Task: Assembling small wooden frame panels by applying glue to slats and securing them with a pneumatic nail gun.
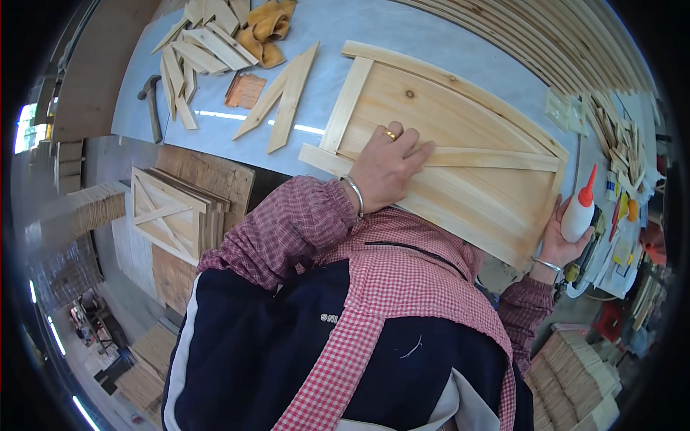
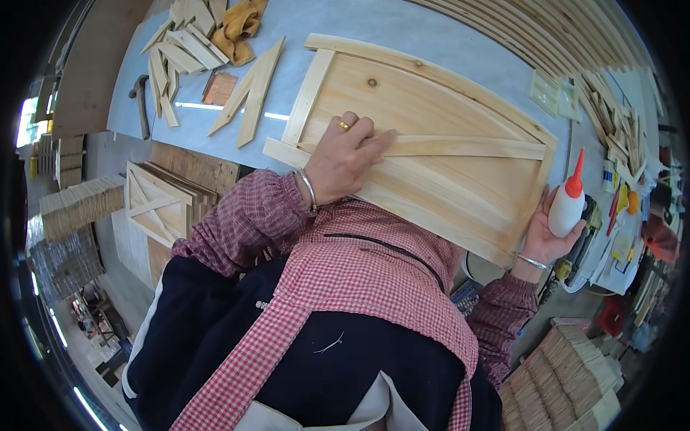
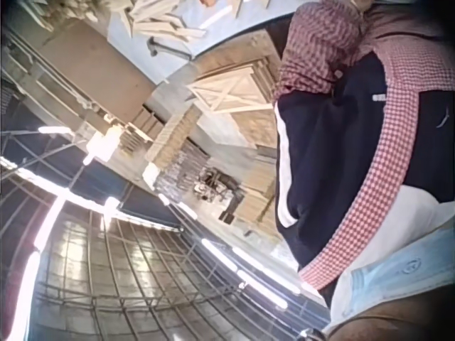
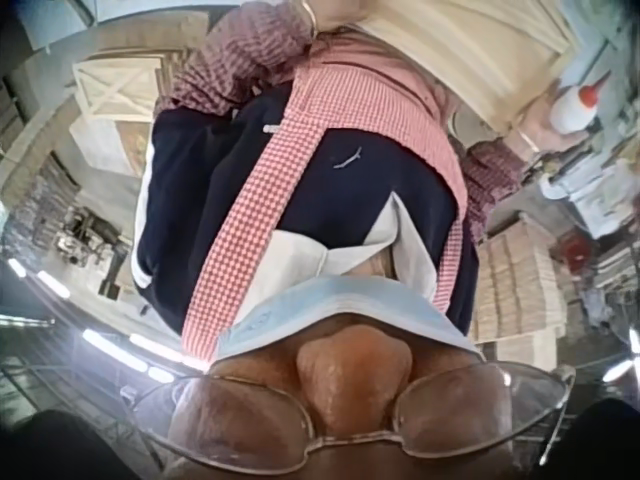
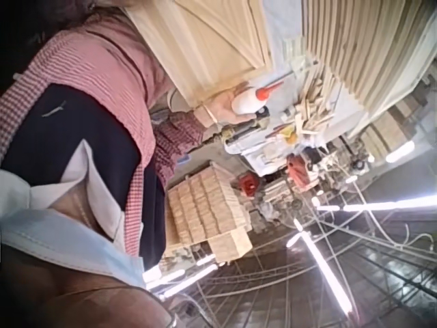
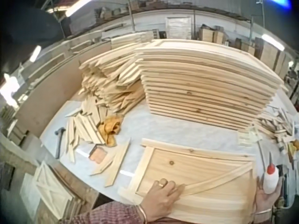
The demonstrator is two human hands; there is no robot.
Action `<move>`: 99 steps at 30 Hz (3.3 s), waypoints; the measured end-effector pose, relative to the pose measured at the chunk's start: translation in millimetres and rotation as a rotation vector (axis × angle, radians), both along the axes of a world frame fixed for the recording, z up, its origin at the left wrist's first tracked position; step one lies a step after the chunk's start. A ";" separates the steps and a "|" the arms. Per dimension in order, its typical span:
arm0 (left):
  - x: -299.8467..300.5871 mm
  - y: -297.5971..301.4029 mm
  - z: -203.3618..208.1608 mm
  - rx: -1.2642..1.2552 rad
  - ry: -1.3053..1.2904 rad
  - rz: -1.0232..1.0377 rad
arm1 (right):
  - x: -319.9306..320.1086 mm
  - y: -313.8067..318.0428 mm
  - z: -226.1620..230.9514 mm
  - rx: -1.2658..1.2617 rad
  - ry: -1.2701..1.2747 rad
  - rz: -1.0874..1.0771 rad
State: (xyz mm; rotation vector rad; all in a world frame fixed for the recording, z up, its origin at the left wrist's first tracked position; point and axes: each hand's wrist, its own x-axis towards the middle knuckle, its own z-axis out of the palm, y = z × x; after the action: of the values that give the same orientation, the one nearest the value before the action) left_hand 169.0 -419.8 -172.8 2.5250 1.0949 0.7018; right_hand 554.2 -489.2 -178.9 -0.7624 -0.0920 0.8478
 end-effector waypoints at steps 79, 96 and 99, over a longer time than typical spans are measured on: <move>-268.2 159.7 28.3 -0.261 -0.139 1.254 | 13.4 -3.0 -0.2 -0.106 -0.005 0.044; -164.2 84.7 91.9 -0.578 -1.076 0.526 | 8.4 -5.5 -1.4 -0.035 0.015 0.043; -157.5 79.8 94.2 -0.618 -1.104 0.448 | -1.6 -1.9 5.0 -0.078 0.095 -0.037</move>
State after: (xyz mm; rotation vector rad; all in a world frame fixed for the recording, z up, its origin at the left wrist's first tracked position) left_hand 11.5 -340.0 -78.6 1.0619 1.1397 1.3533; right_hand 552.6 -491.1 -173.8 -0.7935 0.0403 0.8546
